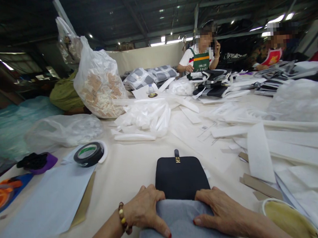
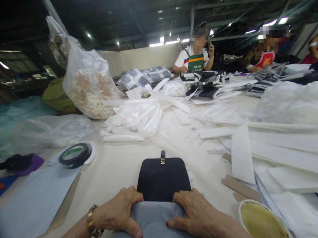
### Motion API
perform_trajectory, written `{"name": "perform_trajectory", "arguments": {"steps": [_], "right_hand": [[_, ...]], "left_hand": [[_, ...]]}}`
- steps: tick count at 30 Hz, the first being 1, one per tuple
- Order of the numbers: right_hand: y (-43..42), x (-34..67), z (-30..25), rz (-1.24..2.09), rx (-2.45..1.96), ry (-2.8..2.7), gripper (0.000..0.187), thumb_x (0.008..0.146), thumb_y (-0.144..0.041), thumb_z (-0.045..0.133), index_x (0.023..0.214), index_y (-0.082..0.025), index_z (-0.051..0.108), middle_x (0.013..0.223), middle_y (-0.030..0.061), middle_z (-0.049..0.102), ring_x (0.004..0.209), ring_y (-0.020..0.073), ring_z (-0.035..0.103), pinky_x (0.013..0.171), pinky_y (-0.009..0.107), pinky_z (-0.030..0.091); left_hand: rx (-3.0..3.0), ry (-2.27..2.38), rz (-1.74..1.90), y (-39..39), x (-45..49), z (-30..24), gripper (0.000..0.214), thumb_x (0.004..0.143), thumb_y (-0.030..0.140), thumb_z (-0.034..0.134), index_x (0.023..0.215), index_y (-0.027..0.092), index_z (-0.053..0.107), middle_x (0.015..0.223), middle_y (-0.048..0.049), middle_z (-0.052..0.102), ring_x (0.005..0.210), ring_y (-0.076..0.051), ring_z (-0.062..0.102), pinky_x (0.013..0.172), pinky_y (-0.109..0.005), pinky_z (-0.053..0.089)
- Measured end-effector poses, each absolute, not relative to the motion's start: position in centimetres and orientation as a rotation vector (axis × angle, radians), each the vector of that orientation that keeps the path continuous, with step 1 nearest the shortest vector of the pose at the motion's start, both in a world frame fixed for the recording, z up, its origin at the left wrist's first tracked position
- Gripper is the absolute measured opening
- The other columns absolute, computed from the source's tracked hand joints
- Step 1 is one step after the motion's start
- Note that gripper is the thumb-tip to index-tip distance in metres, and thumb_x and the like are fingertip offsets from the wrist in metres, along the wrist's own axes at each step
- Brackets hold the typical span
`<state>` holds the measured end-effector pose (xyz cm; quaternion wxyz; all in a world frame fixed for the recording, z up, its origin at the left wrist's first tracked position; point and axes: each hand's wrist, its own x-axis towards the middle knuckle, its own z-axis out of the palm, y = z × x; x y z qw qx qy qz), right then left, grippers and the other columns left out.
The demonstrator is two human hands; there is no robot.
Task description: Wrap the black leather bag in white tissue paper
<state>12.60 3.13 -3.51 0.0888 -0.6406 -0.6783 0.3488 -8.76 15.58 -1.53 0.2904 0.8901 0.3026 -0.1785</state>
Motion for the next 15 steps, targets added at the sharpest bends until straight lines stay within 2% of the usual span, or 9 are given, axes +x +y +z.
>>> {"name": "perform_trajectory", "arguments": {"steps": [5,8,11,15], "right_hand": [[2.7,12.4,-3.9,0.938,-1.986,-2.089,0.047,0.078,-0.063,0.048,0.086,-0.018,0.057,0.088,0.0086,0.061,0.083,0.0292,0.055,0.078,0.045,0.037],[2.2,12.7,-4.1,0.958,-1.981,-2.035,0.051,0.076,-0.065,0.050,0.092,-0.017,0.056,0.092,0.0092,0.060,0.088,0.0294,0.053,0.078,0.043,0.037],[2.0,12.9,-4.2,1.022,-2.002,-1.926,0.055,0.072,-0.066,0.054,0.097,-0.017,0.055,0.096,0.0090,0.059,0.090,0.0287,0.052,0.077,0.040,0.039],[2.4,12.7,-3.9,1.006,-2.027,-1.947,0.056,0.072,-0.068,0.052,0.096,-0.017,0.055,0.095,0.0100,0.060,0.089,0.0296,0.053,0.078,0.042,0.039]], "left_hand": [[2.059,0.824,-0.410,15.4,-10.2,-2.2,0.069,0.046,0.064,0.073,0.097,0.023,0.055,0.092,-0.0020,0.061,0.085,-0.024,0.057,0.065,-0.028,0.042],[2.092,0.828,-0.392,14.9,-10.7,-2.1,0.075,0.050,0.059,0.074,0.109,0.020,0.050,0.105,-0.0068,0.056,0.096,-0.026,0.052,0.079,-0.034,0.042],[2.156,0.813,-0.368,14.4,-10.8,-1.9,0.086,0.054,0.057,0.073,0.121,0.015,0.041,0.118,-0.0121,0.048,0.107,-0.028,0.046,0.094,-0.040,0.035],[2.287,0.770,-0.377,14.4,-10.9,-1.7,0.083,0.059,0.062,0.067,0.124,0.016,0.041,0.120,-0.0138,0.046,0.110,-0.031,0.044,0.096,-0.048,0.033]]}}
